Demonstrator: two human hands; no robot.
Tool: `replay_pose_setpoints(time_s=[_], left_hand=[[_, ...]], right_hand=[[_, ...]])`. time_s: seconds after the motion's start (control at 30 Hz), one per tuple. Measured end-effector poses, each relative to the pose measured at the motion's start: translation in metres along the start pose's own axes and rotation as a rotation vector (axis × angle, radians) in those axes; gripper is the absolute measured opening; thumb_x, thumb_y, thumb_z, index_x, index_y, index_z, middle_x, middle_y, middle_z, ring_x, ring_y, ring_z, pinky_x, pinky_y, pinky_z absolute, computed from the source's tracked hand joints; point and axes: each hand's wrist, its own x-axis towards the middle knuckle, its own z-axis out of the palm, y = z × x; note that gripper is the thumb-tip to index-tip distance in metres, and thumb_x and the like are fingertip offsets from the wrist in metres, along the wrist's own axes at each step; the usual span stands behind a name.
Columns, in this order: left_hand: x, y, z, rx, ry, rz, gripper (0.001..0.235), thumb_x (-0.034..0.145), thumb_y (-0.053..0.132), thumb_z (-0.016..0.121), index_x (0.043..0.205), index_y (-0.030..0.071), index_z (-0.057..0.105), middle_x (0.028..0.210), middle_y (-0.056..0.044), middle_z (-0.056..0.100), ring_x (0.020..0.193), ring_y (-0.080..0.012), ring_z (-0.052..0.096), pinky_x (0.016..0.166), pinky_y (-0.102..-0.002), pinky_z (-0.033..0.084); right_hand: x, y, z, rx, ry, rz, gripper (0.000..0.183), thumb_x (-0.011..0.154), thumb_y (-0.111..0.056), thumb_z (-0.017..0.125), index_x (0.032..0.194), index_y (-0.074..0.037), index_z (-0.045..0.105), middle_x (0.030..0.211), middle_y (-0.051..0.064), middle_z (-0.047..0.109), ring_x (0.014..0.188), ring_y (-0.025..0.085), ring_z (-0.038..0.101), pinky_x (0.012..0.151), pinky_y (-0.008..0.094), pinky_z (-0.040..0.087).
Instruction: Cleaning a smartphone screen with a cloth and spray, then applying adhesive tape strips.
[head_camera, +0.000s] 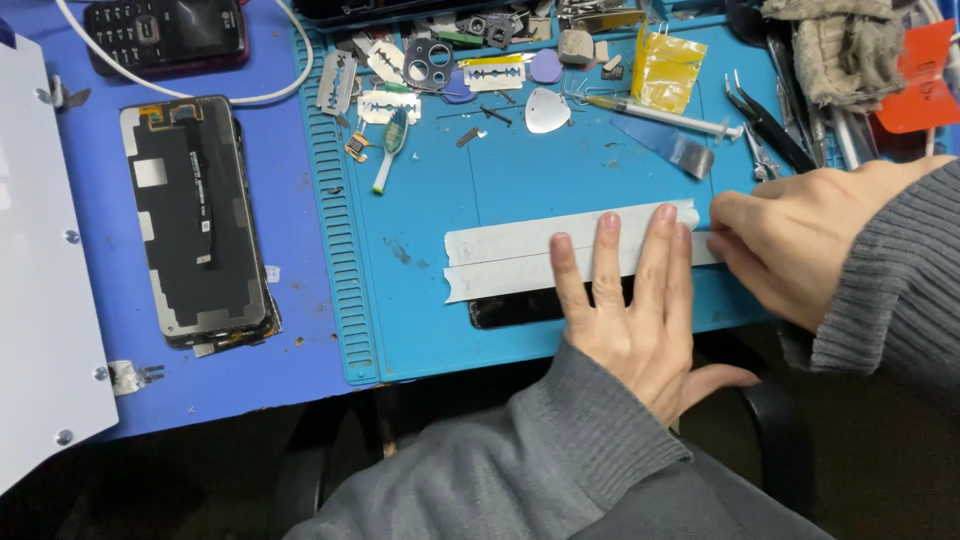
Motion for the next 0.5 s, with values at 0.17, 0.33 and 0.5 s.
replay_pose_setpoints(time_s=[0.17,0.33,0.5], left_hand=[[0.021,-0.029,-0.024,-0.153,0.076,-0.005,0.086,0.091,0.074,0.069,0.154,0.018,0.048,0.149,-0.009,0.066,0.140,-0.0400,0.061,0.109,-0.087,0.021],[0.047,-0.031,-0.007,-0.338,0.384,0.022,0.018,0.085,-0.005,0.066,0.080,0.012,0.060,0.086,-0.005,0.052,0.082,-0.0292,0.047,0.071,-0.045,0.032],[0.051,-0.031,0.011,-0.493,0.294,0.044,0.013,0.080,-0.006,0.064,0.082,0.007,0.063,0.088,-0.006,0.053,0.084,-0.0325,0.047,0.068,-0.047,0.030]], right_hand=[[-0.001,0.003,0.012,0.054,0.068,-0.019,0.031,0.104,-0.054,0.033,0.101,-0.035,0.057,0.079,-0.016,0.074,0.073,0.022,0.078,0.059,0.049,0.050],[-0.001,0.003,0.007,0.047,0.075,0.021,0.021,0.102,-0.052,0.039,0.107,-0.044,0.058,0.068,-0.009,0.076,0.065,0.025,0.077,0.054,0.048,0.044],[-0.003,0.003,0.015,0.062,0.086,0.005,0.020,0.099,-0.050,0.040,0.102,-0.038,0.057,0.074,-0.010,0.075,0.070,0.027,0.077,0.054,0.049,0.042]])
